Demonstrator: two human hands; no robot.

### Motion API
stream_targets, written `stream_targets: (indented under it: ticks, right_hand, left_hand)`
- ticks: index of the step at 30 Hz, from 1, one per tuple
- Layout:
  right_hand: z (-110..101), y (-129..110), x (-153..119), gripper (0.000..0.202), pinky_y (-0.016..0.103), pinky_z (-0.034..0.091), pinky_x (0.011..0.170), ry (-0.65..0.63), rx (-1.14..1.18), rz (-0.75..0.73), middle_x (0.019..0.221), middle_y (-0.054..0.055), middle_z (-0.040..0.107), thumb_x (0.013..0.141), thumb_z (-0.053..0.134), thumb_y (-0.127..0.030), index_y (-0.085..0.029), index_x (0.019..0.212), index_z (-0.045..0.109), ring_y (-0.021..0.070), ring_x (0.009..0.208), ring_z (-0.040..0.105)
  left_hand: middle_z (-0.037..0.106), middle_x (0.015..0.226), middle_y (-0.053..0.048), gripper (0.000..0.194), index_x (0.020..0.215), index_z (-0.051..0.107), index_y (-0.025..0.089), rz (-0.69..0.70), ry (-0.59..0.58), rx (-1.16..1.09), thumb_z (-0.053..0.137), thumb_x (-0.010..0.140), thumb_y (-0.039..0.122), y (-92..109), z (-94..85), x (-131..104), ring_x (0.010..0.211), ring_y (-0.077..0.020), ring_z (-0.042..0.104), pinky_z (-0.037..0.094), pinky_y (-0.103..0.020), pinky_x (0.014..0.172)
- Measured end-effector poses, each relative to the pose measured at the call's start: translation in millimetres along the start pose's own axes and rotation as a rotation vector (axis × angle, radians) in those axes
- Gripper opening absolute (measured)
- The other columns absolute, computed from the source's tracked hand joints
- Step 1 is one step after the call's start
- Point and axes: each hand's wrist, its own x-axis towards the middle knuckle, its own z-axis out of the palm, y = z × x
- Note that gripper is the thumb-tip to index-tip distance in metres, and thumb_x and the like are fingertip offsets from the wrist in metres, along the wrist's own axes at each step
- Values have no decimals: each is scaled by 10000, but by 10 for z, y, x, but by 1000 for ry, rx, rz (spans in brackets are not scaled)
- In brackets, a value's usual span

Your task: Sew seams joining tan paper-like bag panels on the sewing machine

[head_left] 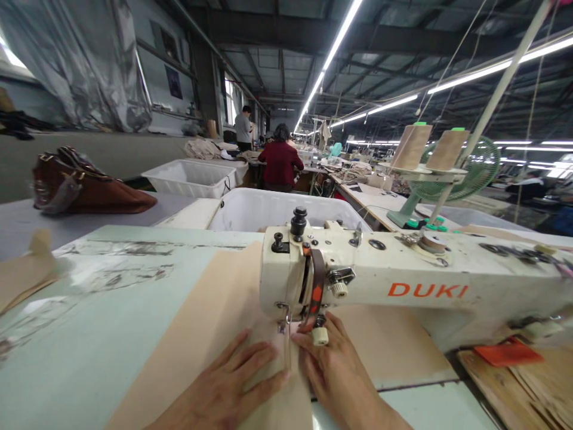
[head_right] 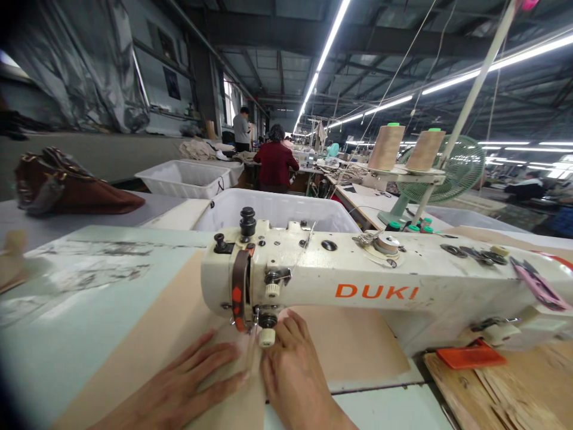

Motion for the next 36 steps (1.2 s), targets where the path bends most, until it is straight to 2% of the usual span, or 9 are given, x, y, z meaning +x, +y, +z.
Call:
stream_targets:
  ticks: [3, 10, 14, 18, 22, 25, 29, 33, 36]
  right_hand:
    - [-12, 3, 18, 214, 432, 382, 1055, -9, 5, -1, 921, 59, 653, 836, 510, -50, -179, 707, 623, 225, 1012, 560]
    - [-45, -10, 49, 191, 428, 397, 1015, -47, -24, 22, 943, 65, 637, 865, 496, -44, -166, 871, 642, 229, 1019, 536]
    - [-49, -5, 40, 180, 427, 405, 988, -39, -30, 29, 937, 69, 629, 844, 503, -28, -159, 833, 627, 226, 985, 530]
    - [-40, -9, 27, 164, 408, 391, 990, -41, 11, 10, 925, 40, 634, 854, 512, -45, -172, 801, 603, 208, 977, 522]
    - [-22, -13, 15, 171, 396, 360, 1028, -25, 19, 17, 942, 30, 645, 863, 532, -68, -177, 744, 589, 205, 1027, 524]
    - [-3, -7, 8, 171, 395, 344, 1048, 16, -6, 9, 996, 27, 658, 840, 541, -57, -190, 761, 615, 209, 1061, 528]
    - [4, -1, 16, 206, 423, 354, 1044, 2, -42, -4, 990, 38, 667, 840, 506, -51, -193, 876, 652, 220, 1032, 551]
    - [-14, -24, 34, 204, 419, 395, 1012, -29, -63, 6, 929, 38, 656, 852, 501, -59, -187, 761, 630, 221, 1019, 548]
    - [-26, -47, 49, 209, 387, 432, 975, -29, -69, 14, 923, 39, 653, 854, 505, -59, -192, 752, 631, 212, 1014, 543]
  left_hand:
    - [522, 1434, -68, 693, 1500, 347, 328, -7, -18, 7, 579, 905, 598, -36, -56, 61, 1309, -307, 476, 300, -488, 1153]
    - [432, 1506, -85, 781, 1531, 274, 314, 9, -68, 34, 564, 889, 651, -161, -114, 164, 1332, -339, 458, 363, -546, 1106]
    - [456, 1493, -67, 774, 1544, 239, 312, 33, -52, 16, 555, 911, 624, -228, -80, 185, 1311, -318, 488, 365, -509, 1123]
    - [552, 1411, -49, 687, 1518, 328, 305, 62, -50, 0, 580, 930, 555, -235, -46, 160, 1249, -285, 557, 473, -398, 1059]
    - [536, 1423, -64, 645, 1458, 448, 269, -22, -81, -40, 606, 905, 560, -229, -21, 115, 1250, -317, 556, 542, -413, 985]
    - [514, 1444, -71, 685, 1473, 420, 260, -71, -97, -89, 645, 884, 528, -234, -4, 120, 1284, -325, 521, 508, -451, 1025]
    - [487, 1469, -73, 695, 1488, 379, 249, -83, -87, -137, 636, 895, 505, -238, -2, 163, 1337, -307, 460, 452, -444, 1082]
    - [496, 1461, -54, 699, 1489, 367, 262, -83, -95, -179, 660, 884, 454, -256, -38, 192, 1350, -283, 439, 421, -411, 1111]
    - [504, 1453, -51, 678, 1489, 372, 267, -74, -113, -214, 646, 896, 450, -298, -62, 206, 1352, -271, 435, 391, -397, 1132]
